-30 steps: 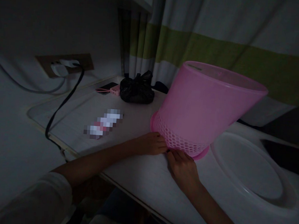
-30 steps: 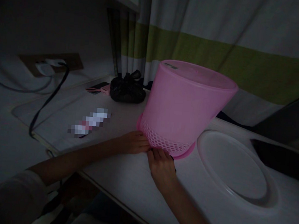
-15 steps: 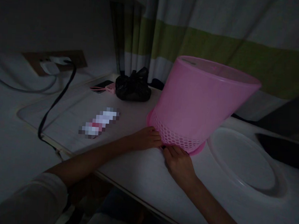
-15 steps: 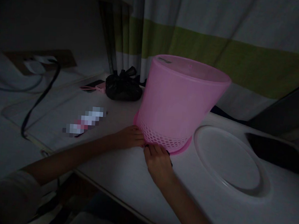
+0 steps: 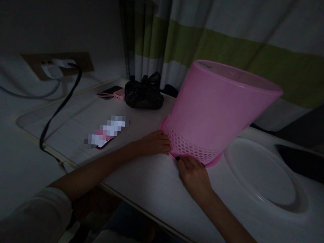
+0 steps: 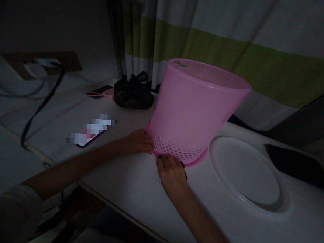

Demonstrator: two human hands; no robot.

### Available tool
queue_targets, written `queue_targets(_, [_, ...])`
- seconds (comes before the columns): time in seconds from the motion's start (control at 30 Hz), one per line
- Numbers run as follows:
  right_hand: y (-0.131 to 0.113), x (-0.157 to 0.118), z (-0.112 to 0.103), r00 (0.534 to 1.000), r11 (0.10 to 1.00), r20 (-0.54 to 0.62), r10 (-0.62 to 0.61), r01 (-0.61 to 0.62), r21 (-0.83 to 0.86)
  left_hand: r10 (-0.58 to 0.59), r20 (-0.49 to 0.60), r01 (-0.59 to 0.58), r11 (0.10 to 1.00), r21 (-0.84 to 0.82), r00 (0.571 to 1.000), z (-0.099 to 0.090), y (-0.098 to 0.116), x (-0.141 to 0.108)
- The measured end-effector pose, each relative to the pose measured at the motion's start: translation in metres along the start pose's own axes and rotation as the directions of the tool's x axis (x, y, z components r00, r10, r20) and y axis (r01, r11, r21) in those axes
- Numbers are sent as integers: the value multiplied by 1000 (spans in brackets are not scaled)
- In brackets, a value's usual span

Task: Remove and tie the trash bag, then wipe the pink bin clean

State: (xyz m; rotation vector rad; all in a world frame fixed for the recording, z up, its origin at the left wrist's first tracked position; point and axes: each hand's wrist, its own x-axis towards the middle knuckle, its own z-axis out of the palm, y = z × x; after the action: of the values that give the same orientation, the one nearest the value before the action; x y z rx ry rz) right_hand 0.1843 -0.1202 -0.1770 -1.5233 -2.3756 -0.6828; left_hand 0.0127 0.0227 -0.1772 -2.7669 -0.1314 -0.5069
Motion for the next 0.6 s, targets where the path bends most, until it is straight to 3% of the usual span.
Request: queue_targets(0.6, [2, -2, -1, 1000, 1000, 25, 10, -11, 28, -71, 3, 71, 997, 6, 997, 2, -17, -7])
